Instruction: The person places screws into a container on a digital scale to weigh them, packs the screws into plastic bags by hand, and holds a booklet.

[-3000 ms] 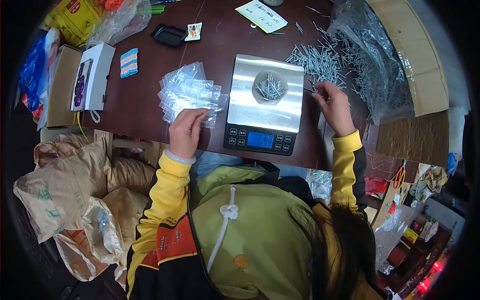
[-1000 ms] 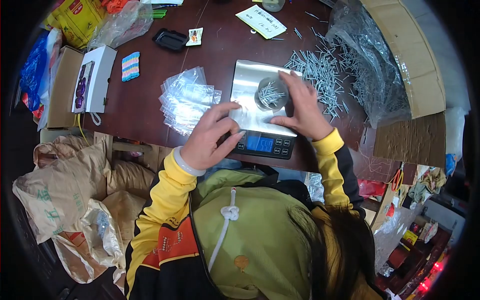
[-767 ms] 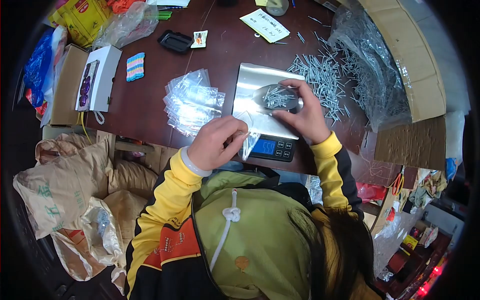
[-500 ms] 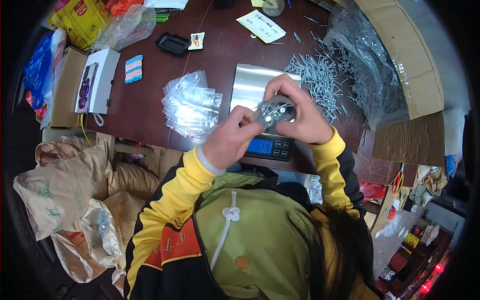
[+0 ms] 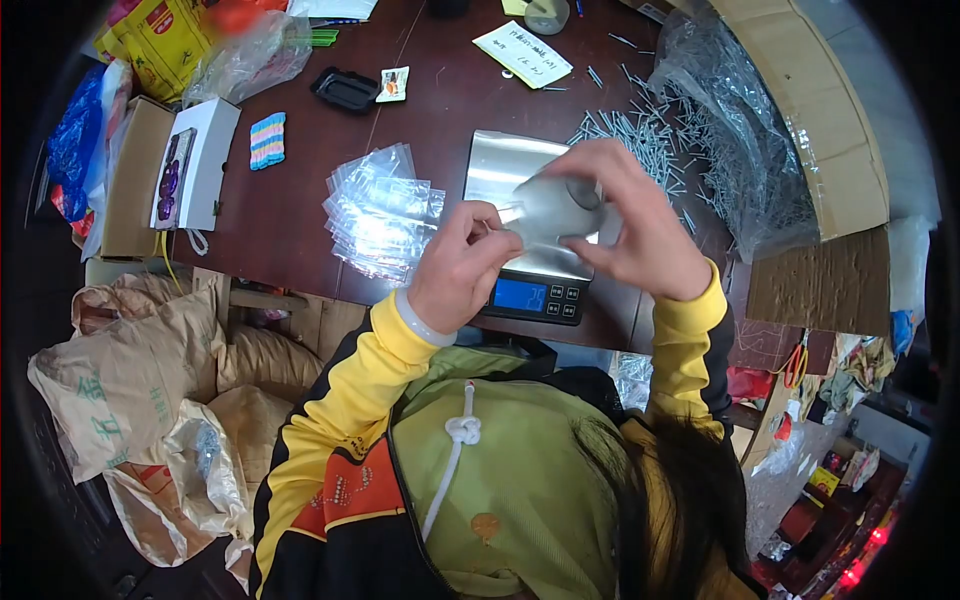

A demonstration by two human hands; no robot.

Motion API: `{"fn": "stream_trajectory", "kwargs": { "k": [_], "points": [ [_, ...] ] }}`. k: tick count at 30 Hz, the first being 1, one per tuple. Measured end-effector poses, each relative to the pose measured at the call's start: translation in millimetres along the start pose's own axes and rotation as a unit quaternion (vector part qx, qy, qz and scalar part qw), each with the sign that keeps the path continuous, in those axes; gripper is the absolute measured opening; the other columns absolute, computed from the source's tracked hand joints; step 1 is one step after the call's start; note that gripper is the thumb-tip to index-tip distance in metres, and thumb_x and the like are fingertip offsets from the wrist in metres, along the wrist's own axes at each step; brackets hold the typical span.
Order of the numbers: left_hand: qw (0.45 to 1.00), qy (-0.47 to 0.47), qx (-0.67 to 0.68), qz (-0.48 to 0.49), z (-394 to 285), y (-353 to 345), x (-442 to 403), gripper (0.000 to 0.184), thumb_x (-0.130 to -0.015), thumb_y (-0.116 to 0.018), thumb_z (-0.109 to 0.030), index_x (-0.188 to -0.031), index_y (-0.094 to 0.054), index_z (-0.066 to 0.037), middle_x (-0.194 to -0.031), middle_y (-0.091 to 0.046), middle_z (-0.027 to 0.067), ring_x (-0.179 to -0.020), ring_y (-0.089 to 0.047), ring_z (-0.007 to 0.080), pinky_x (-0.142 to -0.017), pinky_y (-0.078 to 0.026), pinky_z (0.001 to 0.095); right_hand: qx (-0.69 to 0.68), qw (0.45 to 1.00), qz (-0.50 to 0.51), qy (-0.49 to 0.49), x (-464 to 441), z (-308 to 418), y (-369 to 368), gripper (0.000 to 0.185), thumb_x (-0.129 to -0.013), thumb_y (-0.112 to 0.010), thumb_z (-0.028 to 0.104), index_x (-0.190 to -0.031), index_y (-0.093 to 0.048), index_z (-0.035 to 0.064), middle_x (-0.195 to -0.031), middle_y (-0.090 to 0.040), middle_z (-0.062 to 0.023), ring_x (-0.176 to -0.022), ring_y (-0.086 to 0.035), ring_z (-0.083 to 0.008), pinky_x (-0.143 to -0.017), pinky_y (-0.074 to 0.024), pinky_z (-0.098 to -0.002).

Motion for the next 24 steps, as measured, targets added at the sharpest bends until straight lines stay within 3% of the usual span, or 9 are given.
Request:
{"fn": "stream_trajectory", "kwargs": {
  "k": [3,5,8,9,13,16,19,22,24],
  "points": [
    [0.998,-0.012,-0.046,-0.029,-0.1,14.9,-4.2,0.015,-0.078,-0.062,0.007,-0.091,-0.063,-0.001,-0.107,-0.05,0.0165,-0.08,-0.059,0.0245,-0.07,-0.05,0.031,-0.045,0.993,-0.052,-0.098,19.8,-60.6,-10.5,0.066,-0.063,-0.081,0.013,-0.122,-0.052,0.0076,-0.117,-0.053,-0.0136,-0.107,-0.056,-0.0298,-0.088,-0.0445,-0.0349],
    [0.999,0.028,0.019,-0.041,8.1,22.1,-3.1,0.011,-0.08,-0.062,0.006,-0.09,-0.062,0.001,-0.115,-0.05,0.0178,-0.086,-0.062,0.0258,-0.077,-0.052,0.0317,-0.059,0.985,-0.054,-0.156,33.7,-97.0,-32.4,0.069,-0.064,-0.083,0.021,-0.123,-0.05,0.0069,-0.121,-0.053,-0.0135,-0.111,-0.055,-0.0289,-0.094,-0.0407,-0.0372],
    [0.979,0.111,0.17,-0.03,23.7,23.2,5.4,0.005,-0.087,-0.057,0.003,-0.092,-0.058,0.004,-0.128,-0.046,0.0192,-0.105,-0.062,0.0305,-0.089,-0.052,0.0343,0.161,0.982,-0.084,-0.058,33.2,-65.0,-36.1,0.065,-0.066,-0.082,0.029,-0.119,-0.051,0.0081,-0.118,-0.057,-0.0137,-0.116,-0.053,-0.0283,-0.103,-0.0292,-0.0426],
    [0.972,0.121,0.199,-0.02,23.3,23.5,5.9,0.006,-0.09,-0.054,0.002,-0.094,-0.057,0.005,-0.129,-0.044,0.0194,-0.109,-0.06,0.032,-0.092,-0.05,0.0362,0.101,0.989,-0.104,-0.034,27.5,-51.4,-31.6,0.051,-0.072,-0.078,0.031,-0.112,-0.055,0.0088,-0.109,-0.061,-0.0091,-0.113,-0.054,-0.0247,-0.103,-0.0229,-0.0443],
    [0.956,0.113,0.271,0.014,16.3,21.8,6.4,0.006,-0.094,-0.051,0.0,-0.095,-0.054,0.004,-0.13,-0.043,0.0202,-0.112,-0.058,0.0335,-0.095,-0.049,0.0393,0.006,0.999,-0.038,0.017,13.3,-12.9,-35.3,0.017,-0.08,-0.07,0.018,-0.093,-0.061,0.0115,-0.094,-0.061,-0.0014,-0.096,-0.057,-0.0184,-0.09,-0.03,-0.0375],
    [0.946,0.102,0.308,0.019,12.2,20.3,5.7,0.005,-0.094,-0.052,-0.001,-0.095,-0.053,0.004,-0.13,-0.043,0.0202,-0.112,-0.058,0.0322,-0.095,-0.049,0.0394,0.058,0.997,-0.039,0.028,14.2,-2.3,-32.2,0.013,-0.08,-0.07,0.017,-0.088,-0.061,0.0117,-0.085,-0.06,-0.0012,-0.088,-0.058,-0.0183,-0.088,-0.0306,-0.036],
    [0.944,0.103,0.313,-0.003,15.5,18.4,6.9,0.005,-0.091,-0.053,0.002,-0.093,-0.057,0.006,-0.126,-0.048,0.0176,-0.108,-0.062,0.0296,-0.085,-0.053,0.0291,0.067,0.996,-0.039,0.032,15.6,-4.1,-30.7,0.013,-0.079,-0.071,0.016,-0.088,-0.063,0.0108,-0.083,-0.063,-0.001,-0.085,-0.059,-0.0186,-0.088,-0.0312,-0.035],
    [0.952,0.109,0.287,-0.022,21.9,17.9,6.9,0.005,-0.091,-0.054,0.002,-0.094,-0.057,0.006,-0.123,-0.05,0.0165,-0.107,-0.063,0.0282,-0.085,-0.053,0.0292,0.071,0.993,-0.09,-0.014,21.2,-26.8,-15.3,0.013,-0.077,-0.072,0.014,-0.087,-0.066,0.0081,-0.083,-0.066,-0.0038,-0.082,-0.062,-0.0208,-0.083,-0.0384,-0.0345],
    [0.959,0.109,0.26,-0.039,25.2,20.2,5.2,0.005,-0.091,-0.054,0.002,-0.094,-0.057,0.005,-0.122,-0.05,0.0158,-0.105,-0.063,0.0266,-0.084,-0.053,0.0292,0.021,0.985,-0.145,-0.093,30.3,-77.1,2.1,0.01,-0.076,-0.071,0.012,-0.082,-0.068,0.0038,-0.079,-0.067,-0.0095,-0.072,-0.065,-0.0253,-0.068,-0.0482,-0.033]
  ]
}}
Point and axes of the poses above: each hand's wrist, its own x-axis away from the middle knuckle, its own y-axis out of the back of the hand, z = x × y, the point moved 8 cm from there along -x, towards the middle knuckle
